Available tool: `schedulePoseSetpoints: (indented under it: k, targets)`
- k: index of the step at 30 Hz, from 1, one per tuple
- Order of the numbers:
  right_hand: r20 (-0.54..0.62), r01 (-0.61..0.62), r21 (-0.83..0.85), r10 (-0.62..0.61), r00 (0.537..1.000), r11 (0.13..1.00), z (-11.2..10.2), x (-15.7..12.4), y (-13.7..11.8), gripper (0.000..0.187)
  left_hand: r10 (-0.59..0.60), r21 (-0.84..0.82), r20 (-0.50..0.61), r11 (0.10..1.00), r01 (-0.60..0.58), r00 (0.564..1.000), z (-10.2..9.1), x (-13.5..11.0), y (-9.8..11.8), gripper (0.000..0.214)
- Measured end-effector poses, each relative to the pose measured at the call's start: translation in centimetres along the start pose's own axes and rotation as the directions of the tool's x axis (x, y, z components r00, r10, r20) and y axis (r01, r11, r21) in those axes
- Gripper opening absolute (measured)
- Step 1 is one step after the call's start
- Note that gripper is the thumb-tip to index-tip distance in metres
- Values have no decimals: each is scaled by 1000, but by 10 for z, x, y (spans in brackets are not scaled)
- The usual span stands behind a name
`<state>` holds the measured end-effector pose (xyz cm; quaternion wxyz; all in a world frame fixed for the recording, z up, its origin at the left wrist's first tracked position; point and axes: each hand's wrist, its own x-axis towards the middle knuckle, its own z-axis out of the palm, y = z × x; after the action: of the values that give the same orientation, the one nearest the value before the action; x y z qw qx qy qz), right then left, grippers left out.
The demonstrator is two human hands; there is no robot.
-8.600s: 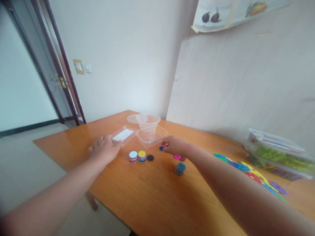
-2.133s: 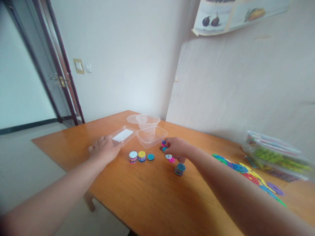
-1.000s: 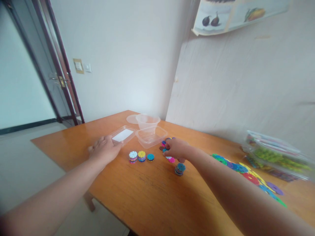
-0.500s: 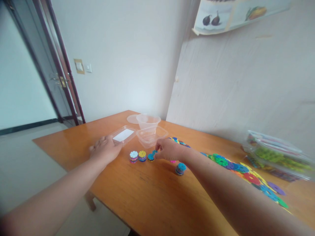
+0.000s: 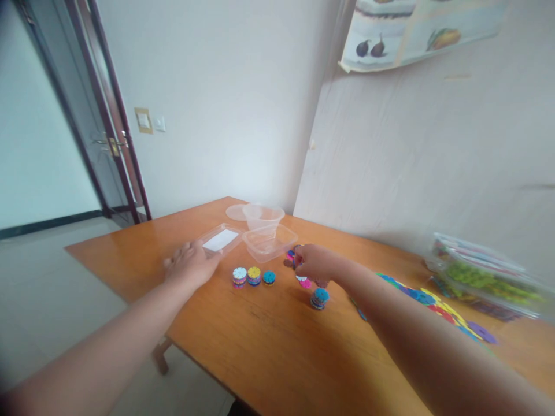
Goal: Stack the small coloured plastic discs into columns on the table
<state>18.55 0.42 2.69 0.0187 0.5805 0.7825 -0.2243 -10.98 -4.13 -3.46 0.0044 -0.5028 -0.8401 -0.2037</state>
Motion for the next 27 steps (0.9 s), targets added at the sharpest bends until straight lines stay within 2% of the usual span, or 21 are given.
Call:
schedulePoseSetpoints:
  k: [3, 5, 9, 13, 19, 24, 27]
  targets:
    - [39, 12, -74, -9, 999, 997, -4, -5, 6, 9, -4, -4, 2, 1000, 4, 1000, 0, 0, 0, 70]
    - [11, -4, -102, 5, 1000, 995, -3, -5, 9, 10, -3, -8, -3, 1000, 3, 1000, 0, 0, -1, 70]
    - [-65, -78, 5, 78, 995, 997, 3, 3, 15, 23, -4, -13, -5, 1000, 3, 1000, 2, 2, -1, 71]
    - [-80, -61, 58, 66, 995, 996, 8, 13, 18, 23, -4, -16, -5, 1000, 4, 1000, 3, 2, -1, 74]
    - [-109, -69, -83, 59, 992, 994, 11, 23, 16, 25, -16, -27, -5, 1000, 16, 1000, 0, 1, 0, 80]
    - [-70, -82, -65, 77, 995, 995, 10, 22, 11, 18, -6, -38, -15, 999, 5, 1000, -2, -2, 2, 84]
    - [-100, -76, -58, 70, 993, 995, 9, 19, 5, 19, 0, -43, -28, 999, -1, 1000, -2, -3, 2, 83]
